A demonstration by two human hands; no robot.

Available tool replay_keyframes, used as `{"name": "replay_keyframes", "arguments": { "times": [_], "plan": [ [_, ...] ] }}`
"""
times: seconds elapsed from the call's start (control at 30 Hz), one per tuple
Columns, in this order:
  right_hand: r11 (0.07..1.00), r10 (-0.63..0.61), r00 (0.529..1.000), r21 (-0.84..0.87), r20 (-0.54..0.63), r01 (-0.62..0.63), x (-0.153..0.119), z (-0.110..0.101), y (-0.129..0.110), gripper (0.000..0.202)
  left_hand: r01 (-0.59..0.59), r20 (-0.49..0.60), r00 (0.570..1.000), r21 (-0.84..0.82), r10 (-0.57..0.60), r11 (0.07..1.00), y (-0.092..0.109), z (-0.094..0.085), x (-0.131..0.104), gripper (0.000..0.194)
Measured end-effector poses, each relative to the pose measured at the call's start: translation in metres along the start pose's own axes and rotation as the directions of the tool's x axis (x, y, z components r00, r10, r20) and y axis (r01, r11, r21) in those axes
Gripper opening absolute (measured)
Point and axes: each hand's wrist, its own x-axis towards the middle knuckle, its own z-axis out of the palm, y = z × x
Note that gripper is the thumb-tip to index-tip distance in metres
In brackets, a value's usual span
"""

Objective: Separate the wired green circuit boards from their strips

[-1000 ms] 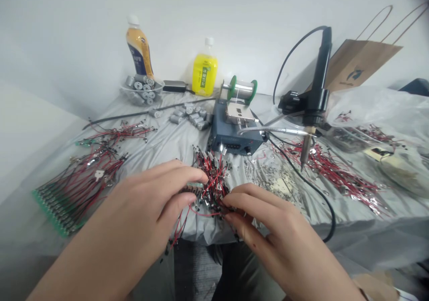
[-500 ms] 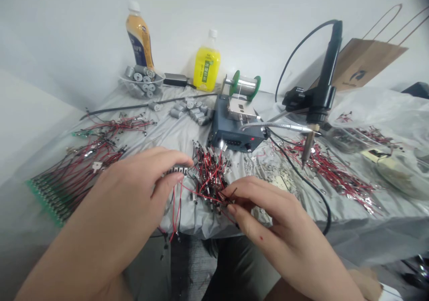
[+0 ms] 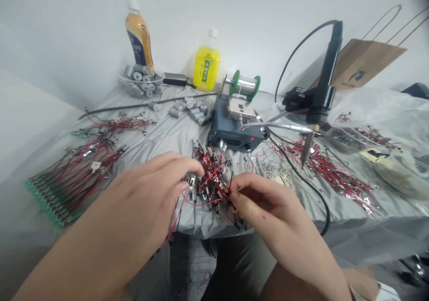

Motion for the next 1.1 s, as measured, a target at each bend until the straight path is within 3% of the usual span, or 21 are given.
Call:
{"name": "replay_keyframes", "arguments": {
  "times": [0.27, 0.47, 0.53, 0.67, 0.93, 1.1],
  "plan": [
    [0.986, 0.038, 0.997, 0.163, -0.061, -0.028, 0.002, 0.002, 0.007, 0.013, -0.058, 0.033, 0.998, -0.021, 0.058, 0.998, 0.006, 0.005, 0.000, 0.040],
    [0.970, 0.013, 0.994, 0.242, -0.105, 0.013, 0.002, 0.004, 0.010, 0.008, -0.010, 0.097, 0.995, -0.114, 0.021, 0.993, 0.012, 0.016, 0.009, 0.015],
    [0.967, 0.010, 0.995, 0.252, -0.100, 0.016, 0.003, 0.004, 0.010, 0.007, -0.016, 0.119, 0.992, -0.118, 0.031, 0.993, 0.012, 0.019, 0.011, 0.018],
    [0.980, -0.016, 0.996, 0.196, -0.091, 0.033, 0.003, 0.003, 0.007, 0.008, -0.002, 0.164, 0.986, -0.117, 0.021, 0.993, 0.015, 0.018, 0.016, 0.035],
    [0.981, -0.043, 0.998, 0.186, -0.048, 0.051, -0.006, -0.006, 0.005, 0.019, 0.013, 0.161, 0.987, -0.082, 0.001, 0.997, 0.018, 0.014, 0.015, 0.034],
    [0.985, -0.166, 0.986, -0.044, 0.030, 0.167, -0.010, -0.010, 0.004, 0.031, 0.030, 0.180, 0.984, -0.134, -0.005, 0.991, 0.012, 0.017, 0.013, 0.032]
  ]
}}
